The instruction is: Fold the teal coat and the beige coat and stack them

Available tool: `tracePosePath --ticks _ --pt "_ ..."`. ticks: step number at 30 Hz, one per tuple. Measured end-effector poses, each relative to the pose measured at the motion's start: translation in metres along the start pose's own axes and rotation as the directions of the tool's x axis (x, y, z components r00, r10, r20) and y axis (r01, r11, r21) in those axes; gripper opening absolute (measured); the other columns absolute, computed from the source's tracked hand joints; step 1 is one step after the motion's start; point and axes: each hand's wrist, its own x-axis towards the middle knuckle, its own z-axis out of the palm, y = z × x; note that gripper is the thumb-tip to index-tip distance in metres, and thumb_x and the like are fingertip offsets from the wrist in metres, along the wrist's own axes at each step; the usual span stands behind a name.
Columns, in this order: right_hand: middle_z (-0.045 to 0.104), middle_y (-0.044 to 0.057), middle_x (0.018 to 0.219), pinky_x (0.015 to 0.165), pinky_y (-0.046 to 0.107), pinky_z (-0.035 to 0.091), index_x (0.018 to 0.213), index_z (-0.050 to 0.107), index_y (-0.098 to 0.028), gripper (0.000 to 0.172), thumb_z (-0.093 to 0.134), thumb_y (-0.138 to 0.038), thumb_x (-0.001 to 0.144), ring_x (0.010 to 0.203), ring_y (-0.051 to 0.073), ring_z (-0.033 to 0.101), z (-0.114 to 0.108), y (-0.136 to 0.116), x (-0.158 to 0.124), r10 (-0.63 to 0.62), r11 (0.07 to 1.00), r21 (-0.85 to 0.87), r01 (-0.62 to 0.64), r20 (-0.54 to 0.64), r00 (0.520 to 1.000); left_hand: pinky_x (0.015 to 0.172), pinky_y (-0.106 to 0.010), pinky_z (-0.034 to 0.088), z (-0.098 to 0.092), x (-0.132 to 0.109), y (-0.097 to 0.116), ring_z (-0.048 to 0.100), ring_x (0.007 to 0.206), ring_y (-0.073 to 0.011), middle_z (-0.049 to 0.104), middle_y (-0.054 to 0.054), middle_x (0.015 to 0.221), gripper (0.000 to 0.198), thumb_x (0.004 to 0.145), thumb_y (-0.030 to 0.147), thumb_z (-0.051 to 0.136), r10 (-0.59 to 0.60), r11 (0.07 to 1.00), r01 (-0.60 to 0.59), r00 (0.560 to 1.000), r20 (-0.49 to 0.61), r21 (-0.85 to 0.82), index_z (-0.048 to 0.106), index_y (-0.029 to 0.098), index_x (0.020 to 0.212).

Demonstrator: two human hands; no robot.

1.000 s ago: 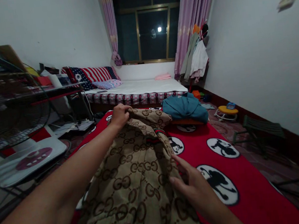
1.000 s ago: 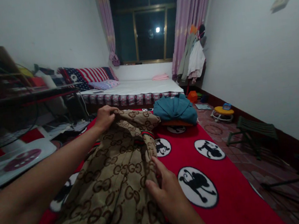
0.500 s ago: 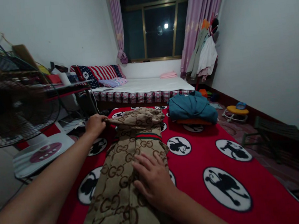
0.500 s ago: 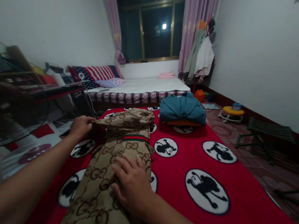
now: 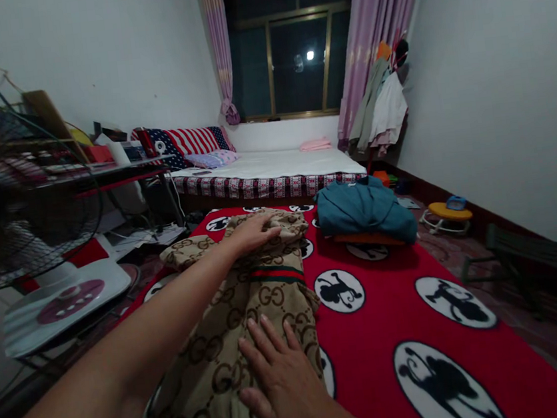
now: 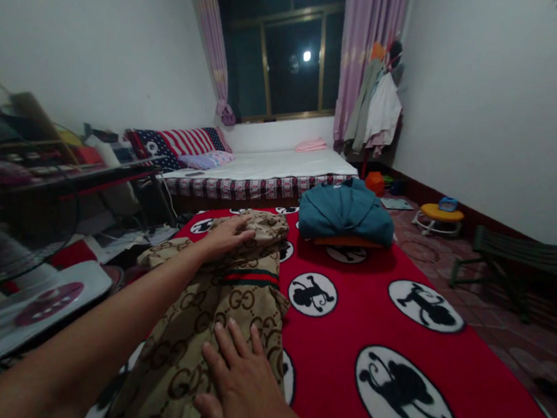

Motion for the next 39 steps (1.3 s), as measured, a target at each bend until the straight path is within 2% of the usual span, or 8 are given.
tracePosePath --ticks 6,10,14,19,25,29,34,39 --pt "0.044 0.006 0.146 0.115 0.057 0.016 0.134 0.049 -0.026 0.046 0.050 -0.044 0.091 0.138 0.027 0.034 0.007 0.009 -0.004 0.003 0.972 0.230 0.035 -0.161 0.987 0.089 -0.034 0.047 0.010 -0.016 0.008 0.062 0.104 -0.0264 0.067 -0.009 0.114 0.052 0.080 0.054 0.059 -0.023 0.999 0.021 0.997 -0.074 -0.027 0.060 0.019 0.119" --pt "0.061 0.009 0.126 0.102 0.039 0.044 0.118 0.059 -0.023 0.030 0.045 -0.030 0.093 0.117 0.020 0.057 0.006 0.015 -0.001 0.182 0.850 0.520 0.083 -0.438 0.881 0.086 -0.033 0.048 0.009 -0.052 0.009 0.061 0.102 -0.0254 0.061 -0.007 0.117 0.049 0.080 0.041 0.064 0.110 0.982 -0.086 0.985 -0.136 0.171 0.053 0.024 0.125" --pt "0.063 0.008 0.113 0.090 0.034 0.049 0.110 0.059 -0.021 0.025 0.046 -0.025 0.090 0.101 0.020 0.062 -0.031 0.046 0.026 0.284 0.837 0.536 0.115 -0.603 0.746 0.085 -0.034 0.049 0.022 -0.079 0.006 0.059 0.103 -0.0243 0.058 -0.008 0.118 0.041 0.084 0.032 0.061 0.142 0.964 -0.099 0.977 -0.161 0.245 0.052 0.025 0.123" --pt "0.059 0.011 0.111 0.088 0.031 0.048 0.107 0.059 -0.015 0.030 0.041 -0.013 0.083 0.097 0.019 0.061 -0.099 0.116 0.096 0.300 0.943 0.320 -0.095 -0.688 0.660 0.089 -0.036 0.048 0.030 -0.087 0.001 0.056 0.106 -0.0234 0.058 -0.007 0.116 0.018 0.084 0.024 0.060 0.159 0.975 -0.115 0.958 -0.240 0.190 0.059 0.023 0.102" --pt "0.052 0.011 0.126 0.089 0.035 0.046 0.134 0.050 -0.024 0.058 0.057 -0.013 0.077 0.105 0.025 0.059 -0.136 0.165 0.158 0.333 0.880 -0.165 -0.446 -0.454 0.826 0.082 -0.037 0.049 0.025 -0.093 0.002 0.057 0.096 -0.0241 0.060 -0.009 0.100 0.022 0.088 0.041 0.055 0.170 0.964 -0.114 0.960 -0.223 0.242 0.061 0.020 0.087" --pt "0.064 0.008 0.108 0.086 0.035 0.046 0.111 0.068 -0.027 0.035 0.066 -0.024 0.076 0.101 0.026 0.061 -0.138 0.172 0.168 0.380 0.817 -0.371 -0.442 -0.232 0.896 0.079 -0.035 0.046 0.020 -0.101 -0.001 0.056 0.090 -0.0234 0.062 -0.008 0.090 0.029 0.094 0.041 0.044 0.188 0.949 -0.130 0.965 -0.184 0.286 0.061 0.020 0.085" --pt "0.069 0.007 0.094 0.084 0.034 0.046 0.101 0.072 -0.022 0.025 0.064 -0.025 0.078 0.097 0.025 0.063 -0.165 0.178 0.185 0.417 0.802 -0.344 -0.489 -0.265 0.869 0.077 -0.032 0.044 -0.001 -0.094 -0.015 0.058 0.087 -0.0222 0.065 -0.006 0.084 0.032 0.096 0.038 0.039 0.121 0.966 -0.081 0.981 -0.153 0.246 0.064 0.020 0.088" --pt "0.071 0.010 0.086 0.081 0.027 0.046 0.103 0.068 -0.010 0.027 0.056 -0.021 0.082 0.090 0.019 0.065 -0.181 0.183 0.217 0.502 0.822 -0.049 -0.568 -0.409 0.762 0.074 -0.032 0.041 -0.022 -0.044 -0.051 0.060 0.091 -0.0255 0.066 -0.008 0.095 0.032 0.093 0.041 0.044 -0.219 0.906 0.306 0.929 -0.297 0.291 0.067 0.020 0.103"
